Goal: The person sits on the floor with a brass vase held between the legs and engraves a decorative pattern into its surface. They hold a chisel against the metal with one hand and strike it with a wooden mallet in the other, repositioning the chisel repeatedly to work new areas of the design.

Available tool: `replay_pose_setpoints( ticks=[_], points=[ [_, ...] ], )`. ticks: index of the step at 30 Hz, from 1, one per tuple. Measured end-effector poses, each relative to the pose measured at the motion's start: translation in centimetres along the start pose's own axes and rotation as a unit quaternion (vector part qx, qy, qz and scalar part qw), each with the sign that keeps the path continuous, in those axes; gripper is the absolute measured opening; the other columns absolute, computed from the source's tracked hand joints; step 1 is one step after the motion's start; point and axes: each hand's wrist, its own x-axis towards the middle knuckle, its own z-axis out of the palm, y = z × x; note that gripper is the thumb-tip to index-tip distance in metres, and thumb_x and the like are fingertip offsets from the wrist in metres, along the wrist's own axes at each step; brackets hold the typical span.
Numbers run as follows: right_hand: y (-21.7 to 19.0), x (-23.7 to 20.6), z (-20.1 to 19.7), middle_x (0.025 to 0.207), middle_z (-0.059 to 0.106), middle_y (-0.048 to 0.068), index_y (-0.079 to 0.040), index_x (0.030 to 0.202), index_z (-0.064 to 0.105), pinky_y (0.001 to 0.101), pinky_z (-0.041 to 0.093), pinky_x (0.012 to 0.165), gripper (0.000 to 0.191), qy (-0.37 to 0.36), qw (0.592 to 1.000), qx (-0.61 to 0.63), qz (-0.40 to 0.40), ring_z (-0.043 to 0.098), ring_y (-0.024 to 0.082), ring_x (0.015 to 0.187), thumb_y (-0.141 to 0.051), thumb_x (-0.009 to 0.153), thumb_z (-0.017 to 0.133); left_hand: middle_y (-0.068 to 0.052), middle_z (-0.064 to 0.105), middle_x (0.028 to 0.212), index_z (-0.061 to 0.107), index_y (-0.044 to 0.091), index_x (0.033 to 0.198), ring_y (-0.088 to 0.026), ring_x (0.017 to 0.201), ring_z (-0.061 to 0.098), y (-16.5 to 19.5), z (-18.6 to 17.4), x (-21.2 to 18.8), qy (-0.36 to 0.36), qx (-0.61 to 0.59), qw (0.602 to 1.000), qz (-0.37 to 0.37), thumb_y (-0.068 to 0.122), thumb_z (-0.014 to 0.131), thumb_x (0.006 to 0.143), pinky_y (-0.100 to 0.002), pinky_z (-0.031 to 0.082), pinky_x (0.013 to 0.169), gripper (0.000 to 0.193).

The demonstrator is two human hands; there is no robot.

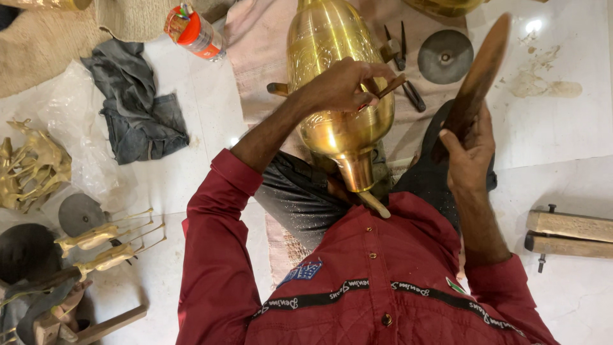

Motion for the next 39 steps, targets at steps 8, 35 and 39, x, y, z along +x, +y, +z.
replay_pose_setpoints(
  ticks=[8,35,39],
  points=[
    [-0.5,-0.5,0.2,0.146,0.055,0.008,-0.005,0.158,0.041,0.032,0.05,0.111,0.072,0.001,0.998,-0.067,-0.013,0.056,0.019,0.134,0.011,0.092,0.065,-0.013,0.073,0.126,0.063,0.008,0.135,-0.019,0.099,0.079,-0.1,0.3,1.0,-0.018,0.009,1.0,-0.018,0.002,0.078,0.087,-0.044,0.064,0.087,0.051],
    [0.2,-5.3,0.9,0.128,0.055,0.019,-0.009,0.164,0.042,0.0402,0.048,0.102,0.076,0.008,0.961,-0.273,-0.028,0.058,0.032,0.119,0.006,0.093,0.066,-0.008,0.08,0.112,0.059,0.012,0.14,-0.017,0.093,0.081,0.8,-0.9,0.5,-0.04,-0.002,0.998,0.041,0.001,0.07,0.094,-0.041,0.066,0.09,0.049],
    [0.9,-6.3,2.1,0.121,0.055,0.017,-0.016,0.159,0.048,0.0362,0.052,0.086,0.074,-0.056,0.954,-0.292,0.047,0.061,0.029,0.106,0.003,0.09,0.068,-0.007,0.079,0.115,0.063,0.015,0.139,-0.018,0.093,0.08,0.8,-0.5,-0.1,-0.071,0.023,0.997,0.031,0.002,0.073,0.091,-0.041,0.064,0.088,0.051]
  ],
)
